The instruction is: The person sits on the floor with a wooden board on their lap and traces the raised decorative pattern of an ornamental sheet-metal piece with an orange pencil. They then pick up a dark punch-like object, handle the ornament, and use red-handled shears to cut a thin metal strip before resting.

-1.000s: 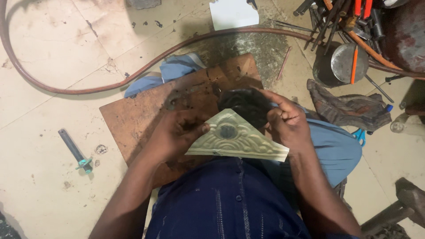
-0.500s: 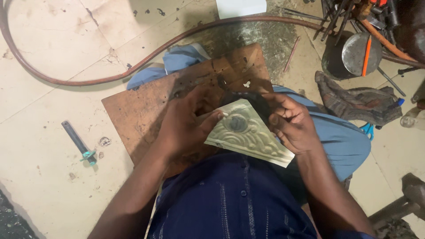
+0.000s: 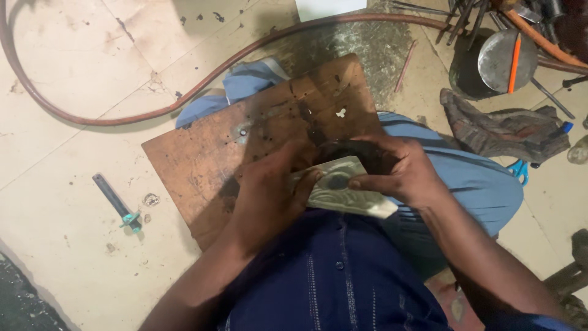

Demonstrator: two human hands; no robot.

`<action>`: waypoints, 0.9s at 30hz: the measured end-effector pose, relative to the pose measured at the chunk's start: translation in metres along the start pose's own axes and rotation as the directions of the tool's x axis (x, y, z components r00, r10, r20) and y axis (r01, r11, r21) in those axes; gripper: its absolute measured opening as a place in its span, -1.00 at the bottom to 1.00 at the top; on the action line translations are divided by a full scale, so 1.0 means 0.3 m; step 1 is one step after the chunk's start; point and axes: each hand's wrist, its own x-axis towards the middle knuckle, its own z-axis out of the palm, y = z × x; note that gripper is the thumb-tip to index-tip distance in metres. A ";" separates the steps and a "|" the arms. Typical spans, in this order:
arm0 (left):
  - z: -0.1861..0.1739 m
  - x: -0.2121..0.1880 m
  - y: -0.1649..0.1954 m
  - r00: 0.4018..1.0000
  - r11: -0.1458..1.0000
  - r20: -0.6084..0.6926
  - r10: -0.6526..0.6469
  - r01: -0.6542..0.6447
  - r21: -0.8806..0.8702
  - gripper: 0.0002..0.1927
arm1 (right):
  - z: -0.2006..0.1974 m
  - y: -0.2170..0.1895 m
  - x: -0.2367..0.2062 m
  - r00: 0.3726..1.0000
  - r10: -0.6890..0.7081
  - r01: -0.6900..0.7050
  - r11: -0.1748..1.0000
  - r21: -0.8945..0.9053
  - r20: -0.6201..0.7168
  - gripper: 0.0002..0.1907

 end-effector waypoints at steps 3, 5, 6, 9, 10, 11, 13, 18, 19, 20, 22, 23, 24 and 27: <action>-0.022 0.011 0.016 0.958 0.943 -0.101 0.270 -0.241 0.231 -0.30 | 0.010 -0.036 0.000 0.999 -0.025 0.024 0.999 -0.022 -0.035 -0.32; -0.039 0.043 0.012 0.947 0.945 0.010 0.320 -0.320 0.073 -0.24 | 0.019 -0.058 0.002 0.998 -0.021 0.020 1.000 -0.008 -0.051 -0.30; -0.045 0.057 0.008 0.936 0.938 0.059 0.347 -0.347 -0.007 -0.21 | 0.025 -0.066 0.006 0.999 -0.001 0.000 1.000 -0.027 -0.044 -0.32; -0.036 0.087 -0.007 0.967 0.974 0.237 -0.094 0.139 -0.177 -0.35 | 0.045 -0.078 0.023 0.998 0.049 -0.052 0.994 -0.097 -0.036 -0.33; -0.029 0.087 -0.013 0.964 0.976 0.231 -0.134 0.169 -0.138 -0.38 | 0.053 -0.078 0.028 0.997 0.073 -0.077 0.989 -0.127 -0.039 -0.32; -0.021 0.083 -0.019 0.958 0.975 0.227 -0.174 0.200 -0.099 -0.40 | 0.059 -0.077 0.031 0.994 0.098 -0.104 0.982 -0.156 -0.044 -0.31; -0.003 0.071 -0.033 0.955 0.973 0.206 -0.215 0.227 -0.037 -0.43 | 0.068 -0.076 0.028 1.000 0.025 -0.029 0.954 -0.299 -0.017 -0.28; 0.015 0.068 -0.097 0.975 0.985 0.146 -0.168 0.172 -0.011 -0.46 | 0.079 -0.104 0.004 0.998 0.048 -0.070 0.720 -0.691 -0.051 0.01; 0.011 0.071 -0.113 0.963 0.965 0.217 -0.158 0.197 -0.173 -0.42 | 0.080 -0.116 0.002 0.988 0.124 -0.156 0.679 -0.717 -0.097 0.00; 0.006 0.075 -0.130 0.949 0.916 0.286 -0.137 0.231 -0.328 -0.37 | 0.081 -0.129 0.004 0.969 0.200 -0.240 0.631 -0.738 -0.144 0.00; 0.000 0.084 -0.161 0.908 0.833 0.397 -0.132 0.318 -0.452 -0.37 | 0.081 -0.154 0.023 0.997 0.065 -0.069 0.670 -0.740 -0.033 -0.07; -0.001 0.091 -0.174 0.884 0.824 0.440 -0.159 0.364 -0.433 -0.42 | 0.079 -0.164 0.035 1.000 -0.006 0.021 0.678 -0.735 0.024 -0.10; -0.005 0.100 -0.187 0.858 0.815 0.479 -0.187 0.408 -0.412 -0.47 | 0.076 -0.171 0.049 0.999 -0.039 0.043 0.605 -0.795 0.024 -0.09; -0.019 0.146 -0.219 0.951 0.882 0.308 -0.008 0.151 -0.446 -0.42 | 0.076 -0.162 0.076 0.940 -0.341 0.112 0.350 -0.930 -0.015 -0.12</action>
